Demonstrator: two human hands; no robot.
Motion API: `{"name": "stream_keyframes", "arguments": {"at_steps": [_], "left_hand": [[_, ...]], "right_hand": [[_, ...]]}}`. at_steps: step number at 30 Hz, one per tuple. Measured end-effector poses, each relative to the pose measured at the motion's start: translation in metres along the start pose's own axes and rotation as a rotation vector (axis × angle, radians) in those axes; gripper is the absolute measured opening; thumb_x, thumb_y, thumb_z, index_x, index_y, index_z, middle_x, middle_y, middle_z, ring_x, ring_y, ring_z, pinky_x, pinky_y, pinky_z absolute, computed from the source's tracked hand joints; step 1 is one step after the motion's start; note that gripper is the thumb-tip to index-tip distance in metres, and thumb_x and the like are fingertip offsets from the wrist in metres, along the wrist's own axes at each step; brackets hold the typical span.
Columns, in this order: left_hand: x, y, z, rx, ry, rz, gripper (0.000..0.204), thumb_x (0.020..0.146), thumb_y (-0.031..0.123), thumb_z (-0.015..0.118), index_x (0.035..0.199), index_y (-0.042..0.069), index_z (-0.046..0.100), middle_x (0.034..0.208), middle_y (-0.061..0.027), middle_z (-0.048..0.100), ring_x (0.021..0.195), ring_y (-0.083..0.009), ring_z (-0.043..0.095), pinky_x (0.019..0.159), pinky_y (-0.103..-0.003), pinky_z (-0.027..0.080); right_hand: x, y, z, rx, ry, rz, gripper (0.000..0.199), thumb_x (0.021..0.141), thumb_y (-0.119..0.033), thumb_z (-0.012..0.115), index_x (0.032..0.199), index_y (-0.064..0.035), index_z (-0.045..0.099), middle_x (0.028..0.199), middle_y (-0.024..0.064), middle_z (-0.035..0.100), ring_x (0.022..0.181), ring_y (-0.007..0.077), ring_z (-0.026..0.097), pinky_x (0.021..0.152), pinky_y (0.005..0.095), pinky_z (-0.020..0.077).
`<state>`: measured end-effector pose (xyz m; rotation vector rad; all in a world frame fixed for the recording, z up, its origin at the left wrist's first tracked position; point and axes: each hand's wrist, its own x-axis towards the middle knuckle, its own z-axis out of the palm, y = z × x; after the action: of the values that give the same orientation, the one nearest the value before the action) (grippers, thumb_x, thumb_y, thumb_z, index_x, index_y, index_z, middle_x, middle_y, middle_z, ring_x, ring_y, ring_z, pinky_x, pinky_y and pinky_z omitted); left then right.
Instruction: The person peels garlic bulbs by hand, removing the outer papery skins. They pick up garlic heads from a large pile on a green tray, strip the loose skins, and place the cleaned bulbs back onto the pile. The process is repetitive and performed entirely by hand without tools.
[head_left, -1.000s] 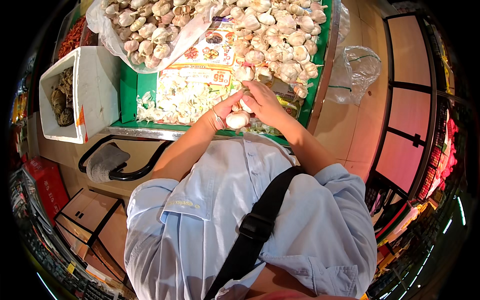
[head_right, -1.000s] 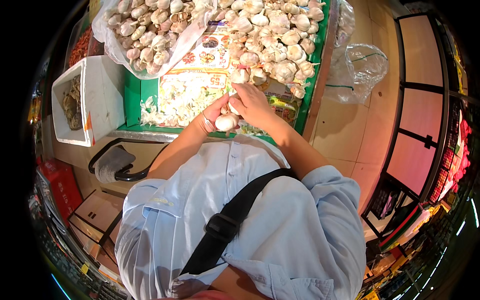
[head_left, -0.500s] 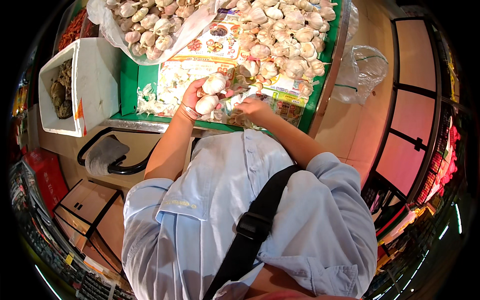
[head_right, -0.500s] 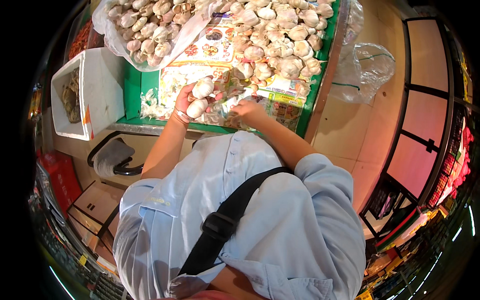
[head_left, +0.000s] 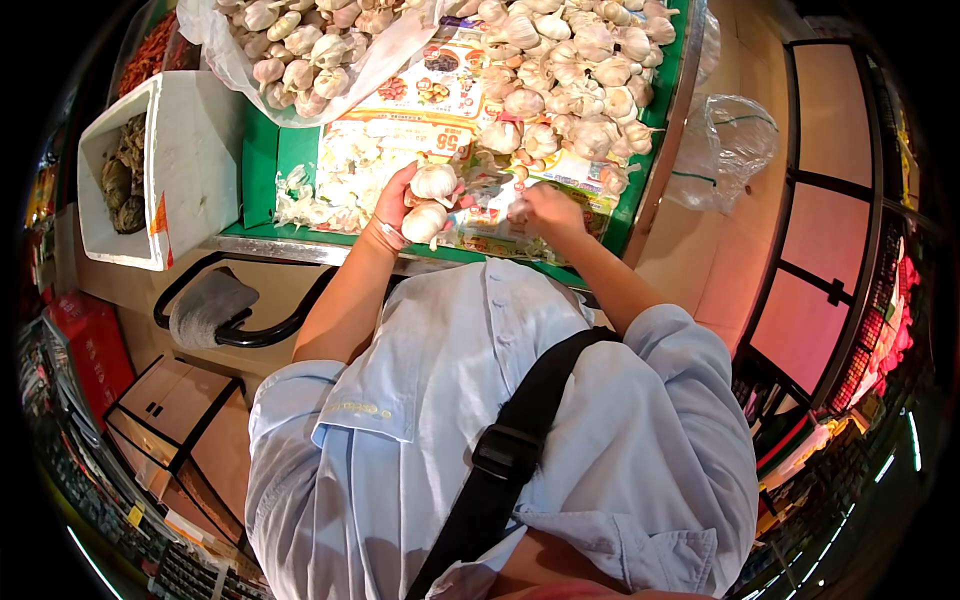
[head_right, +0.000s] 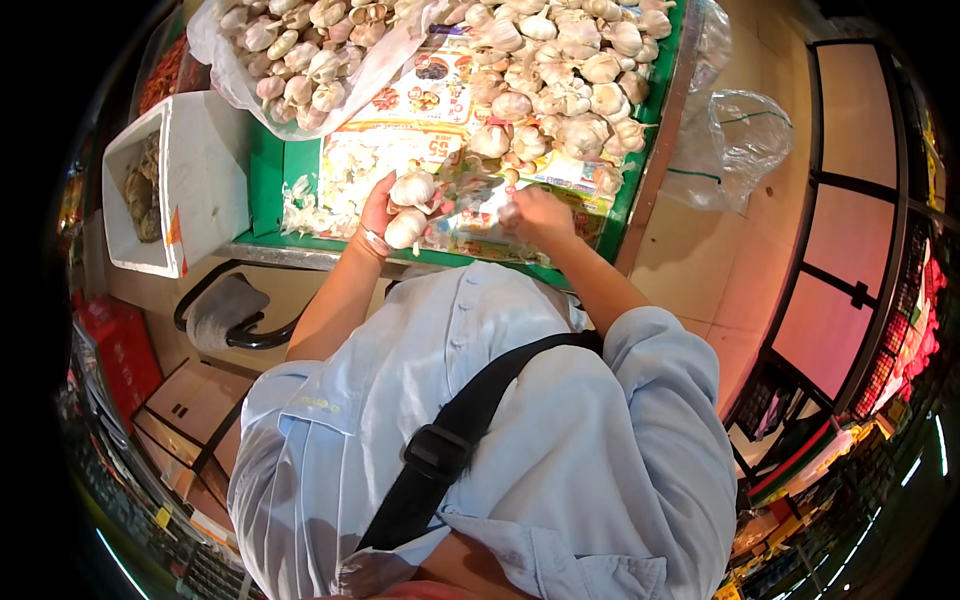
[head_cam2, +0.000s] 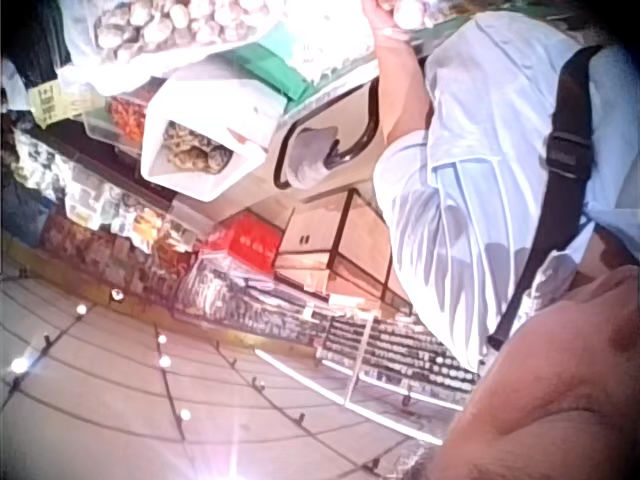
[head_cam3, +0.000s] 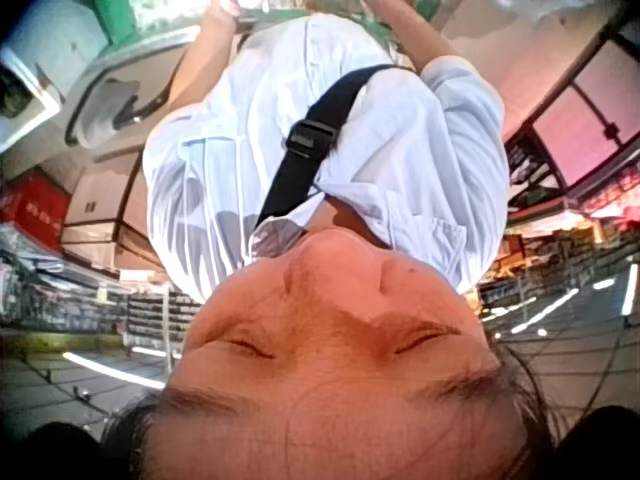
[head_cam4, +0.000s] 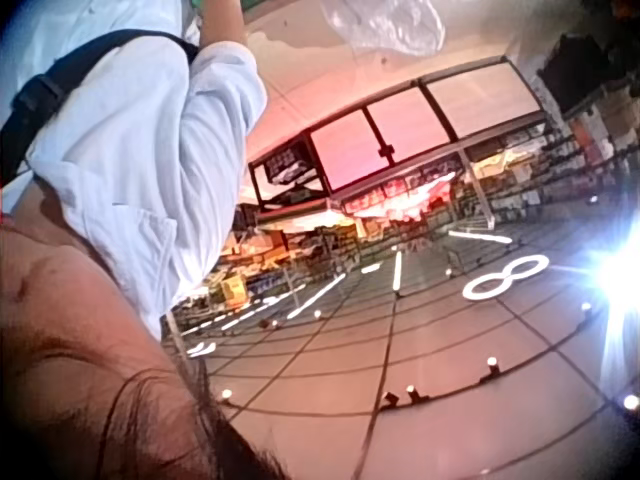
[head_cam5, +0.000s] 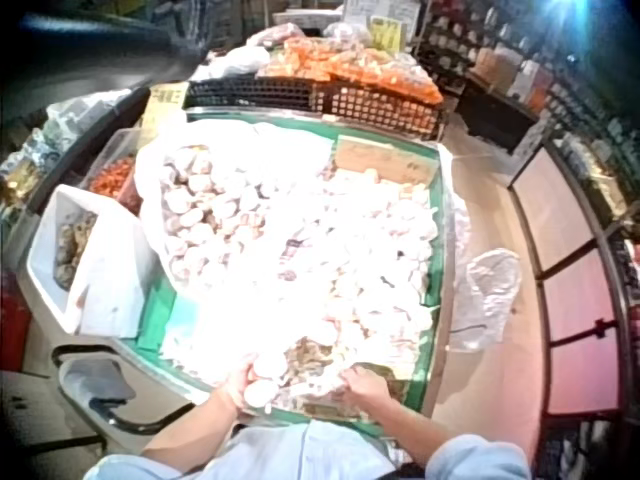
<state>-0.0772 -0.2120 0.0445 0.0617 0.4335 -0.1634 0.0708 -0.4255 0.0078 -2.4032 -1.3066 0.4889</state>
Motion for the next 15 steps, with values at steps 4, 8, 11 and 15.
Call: {"name": "stream_keyframes", "arguments": {"at_steps": [4, 8, 11, 15], "left_hand": [[0.009, -0.003, -0.001, 0.013, -0.012, -0.021, 0.059, 0.076, 0.046, 0.047, 0.113, 0.001, 0.042, 0.104, -0.019, 0.05, 0.102, -0.0367, 0.046, 0.055, -0.042, 0.052], [0.018, -0.005, -0.001, 0.03, -0.051, -0.043, 0.059, 0.076, 0.046, 0.047, 0.113, 0.0, 0.042, 0.104, -0.0181, 0.05, 0.102, -0.0347, 0.046, 0.057, -0.043, 0.052], [0.017, -0.005, 0.004, 0.052, -0.051, -0.043, 0.06, 0.076, 0.046, 0.047, 0.113, -0.001, 0.043, 0.105, -0.0177, 0.05, 0.103, -0.0331, 0.046, 0.058, -0.044, 0.053], [0.012, -0.008, 0.005, 0.04, -0.057, -0.061, 0.059, 0.077, 0.045, 0.046, 0.113, -0.002, 0.042, 0.108, -0.0187, 0.049, 0.102, -0.0327, 0.047, 0.06, -0.041, 0.053]], "right_hand": [[0.006, 0.016, -0.031, -0.111, 0.485, 0.22, 0.026, 0.072, -0.019, 0.057, 0.095, -0.0083, 0.051, 0.093, 0.01, 0.053, 0.084, 0.0297, 0.05, 0.072, 0.0395, 0.0401], [-0.016, 0.011, -0.019, -0.173, 0.086, -0.064, 0.02, 0.068, -0.014, 0.055, 0.087, -0.0081, 0.05, 0.084, 0.0094, 0.049, 0.084, 0.0259, 0.05, 0.063, 0.0339, 0.0453], [-0.037, 0.014, 0.001, -0.259, -0.119, -0.118, 0.016, 0.068, -0.011, 0.053, 0.082, -0.0078, 0.048, 0.081, 0.0091, 0.047, 0.084, 0.0254, 0.05, 0.059, 0.0315, 0.0475], [-0.04, 0.02, 0.002, -0.29, -0.222, -0.092, 0.016, 0.069, -0.008, 0.049, 0.085, -0.0088, 0.048, 0.086, 0.0097, 0.046, 0.085, 0.026, 0.049, 0.064, 0.0334, 0.0462]]}}
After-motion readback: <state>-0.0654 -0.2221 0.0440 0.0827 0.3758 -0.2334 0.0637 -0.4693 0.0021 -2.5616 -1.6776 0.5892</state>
